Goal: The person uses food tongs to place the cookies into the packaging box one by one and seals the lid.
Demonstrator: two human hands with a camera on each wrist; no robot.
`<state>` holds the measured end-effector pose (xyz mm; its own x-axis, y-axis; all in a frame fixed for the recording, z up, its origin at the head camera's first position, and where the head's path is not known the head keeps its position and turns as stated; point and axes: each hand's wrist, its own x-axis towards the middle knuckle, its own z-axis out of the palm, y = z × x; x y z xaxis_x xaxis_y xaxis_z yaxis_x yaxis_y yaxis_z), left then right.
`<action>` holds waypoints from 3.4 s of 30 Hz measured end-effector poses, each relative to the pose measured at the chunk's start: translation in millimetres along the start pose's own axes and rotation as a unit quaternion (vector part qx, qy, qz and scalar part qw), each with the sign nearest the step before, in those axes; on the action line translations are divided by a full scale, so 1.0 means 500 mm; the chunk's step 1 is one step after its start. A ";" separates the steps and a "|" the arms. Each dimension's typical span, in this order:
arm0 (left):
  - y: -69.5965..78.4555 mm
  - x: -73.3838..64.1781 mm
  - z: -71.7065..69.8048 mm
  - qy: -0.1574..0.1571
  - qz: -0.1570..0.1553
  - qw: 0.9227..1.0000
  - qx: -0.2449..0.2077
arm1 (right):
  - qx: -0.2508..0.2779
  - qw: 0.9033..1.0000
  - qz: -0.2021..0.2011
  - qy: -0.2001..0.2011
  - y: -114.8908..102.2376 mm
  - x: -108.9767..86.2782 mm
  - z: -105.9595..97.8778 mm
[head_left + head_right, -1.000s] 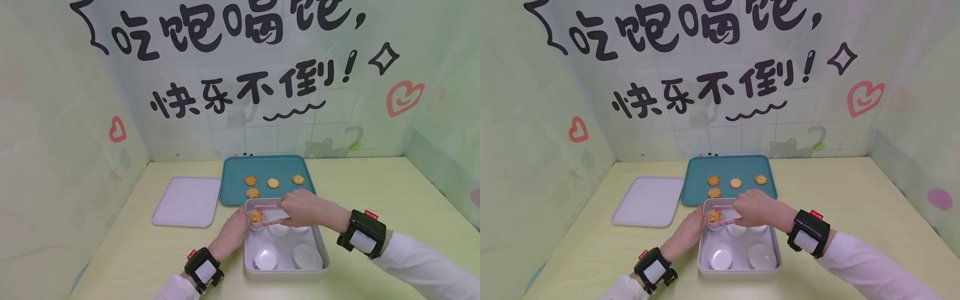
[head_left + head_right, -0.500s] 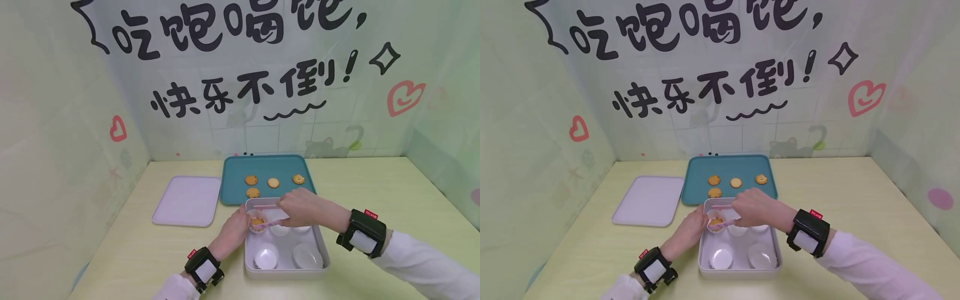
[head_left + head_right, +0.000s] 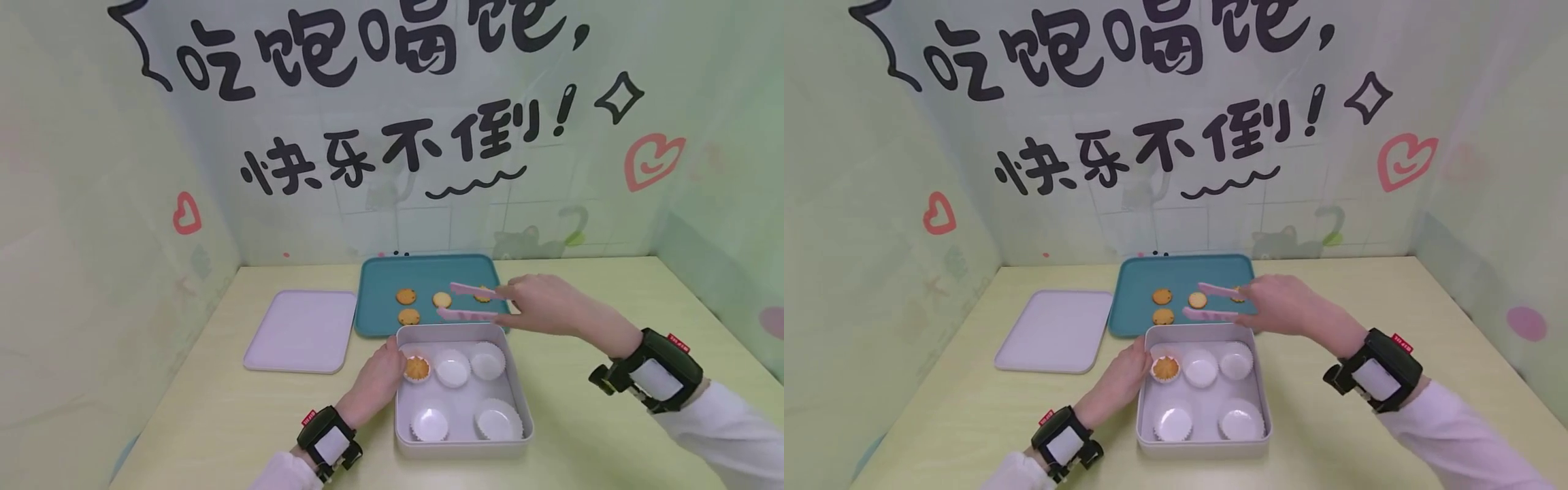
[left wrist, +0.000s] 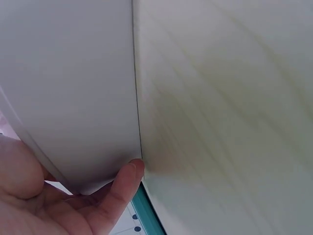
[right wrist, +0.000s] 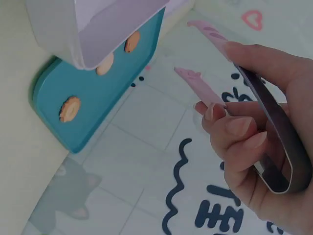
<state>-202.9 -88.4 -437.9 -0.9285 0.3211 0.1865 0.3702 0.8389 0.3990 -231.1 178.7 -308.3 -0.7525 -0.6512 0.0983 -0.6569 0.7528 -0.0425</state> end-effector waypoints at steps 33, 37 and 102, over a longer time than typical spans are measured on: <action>0.001 -0.006 0.002 0.008 -0.002 0.999 -0.031 | 0.042 0.984 0.128 -0.112 0.178 0.068 0.127; 0.001 -0.008 0.004 0.008 -0.004 0.999 -0.032 | 0.059 0.984 0.121 -0.119 0.180 0.066 0.131; 0.000 0.002 -0.001 0.010 -0.002 0.999 -0.032 | 0.002 0.994 -0.056 -0.098 0.008 -0.072 0.047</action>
<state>-203.7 -88.4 -437.5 -0.9293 0.3088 0.2028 0.3687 0.8098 0.4564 -208.0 203.0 -335.1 -0.6697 -0.7369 -0.0921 -0.7364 0.6750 -0.0452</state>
